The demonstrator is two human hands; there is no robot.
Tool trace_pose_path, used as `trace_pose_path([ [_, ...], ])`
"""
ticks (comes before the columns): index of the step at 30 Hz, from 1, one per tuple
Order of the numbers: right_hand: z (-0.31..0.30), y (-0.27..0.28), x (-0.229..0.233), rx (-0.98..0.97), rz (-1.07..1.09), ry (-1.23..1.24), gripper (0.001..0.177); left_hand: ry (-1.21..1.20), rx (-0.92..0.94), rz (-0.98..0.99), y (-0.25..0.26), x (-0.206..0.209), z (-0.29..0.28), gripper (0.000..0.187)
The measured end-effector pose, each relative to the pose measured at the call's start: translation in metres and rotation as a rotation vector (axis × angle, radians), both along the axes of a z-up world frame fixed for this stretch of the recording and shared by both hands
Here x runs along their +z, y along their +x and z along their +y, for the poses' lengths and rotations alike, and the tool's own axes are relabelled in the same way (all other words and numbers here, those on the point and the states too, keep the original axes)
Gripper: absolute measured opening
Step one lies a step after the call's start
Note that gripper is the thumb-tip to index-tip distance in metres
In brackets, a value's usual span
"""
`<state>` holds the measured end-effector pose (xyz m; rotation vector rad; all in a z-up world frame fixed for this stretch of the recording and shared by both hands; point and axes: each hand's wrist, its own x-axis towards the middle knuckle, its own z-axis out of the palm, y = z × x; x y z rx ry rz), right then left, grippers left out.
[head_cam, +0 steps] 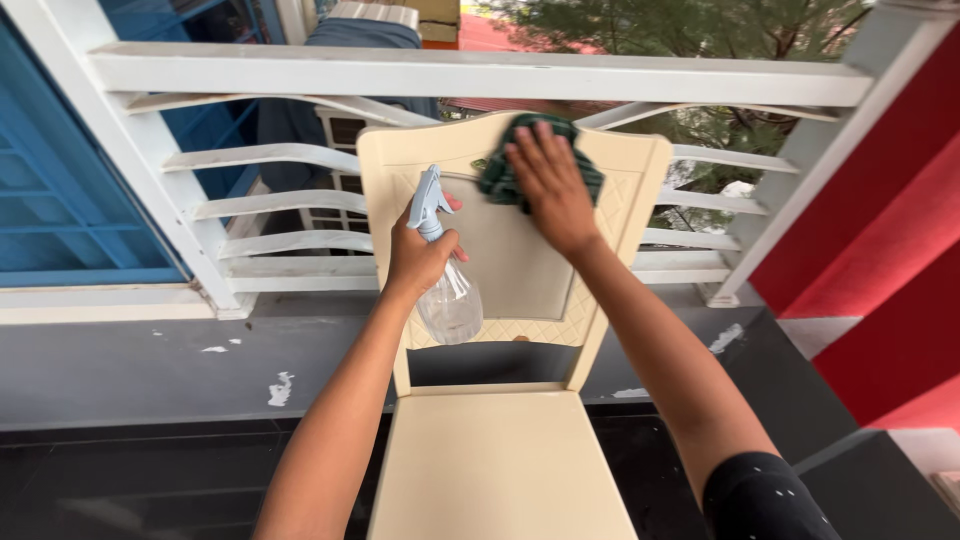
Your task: The person cleans a chair by spraying liquid from a bottle onto the seat and backrest and wiping the surfaces with a cloth.
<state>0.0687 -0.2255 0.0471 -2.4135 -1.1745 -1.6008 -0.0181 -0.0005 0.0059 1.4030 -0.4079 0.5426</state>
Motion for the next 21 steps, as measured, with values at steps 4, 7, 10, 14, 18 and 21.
trace_pose_path([
  [4,0.052,-0.002,-0.002,0.107,0.033,-0.029,0.064,-0.002,0.027,-0.063,0.003,-0.009,0.019,0.072],
  [7,0.047,-0.004,-0.003,0.092,0.006,-0.066,0.059,0.033,0.036,-0.062,0.006,-0.011,0.018,0.073],
  [10,0.016,-0.001,-0.001,0.072,0.004,-0.111,0.058,-0.007,0.004,-0.084,0.012,-0.009,0.004,0.074],
  [14,-0.035,-0.003,-0.003,-0.017,0.021,-0.039,0.062,-0.016,-0.043,-0.064,0.016,-0.009,-0.022,0.055],
  [18,-0.03,-0.003,-0.009,-0.113,-0.025,0.036,0.066,0.006,-0.027,0.009,0.008,-0.002,-0.02,0.052],
  [21,0.006,0.004,-0.003,-0.023,0.006,0.104,0.064,-0.023,-0.021,0.022,0.003,-0.002,0.002,0.056],
])
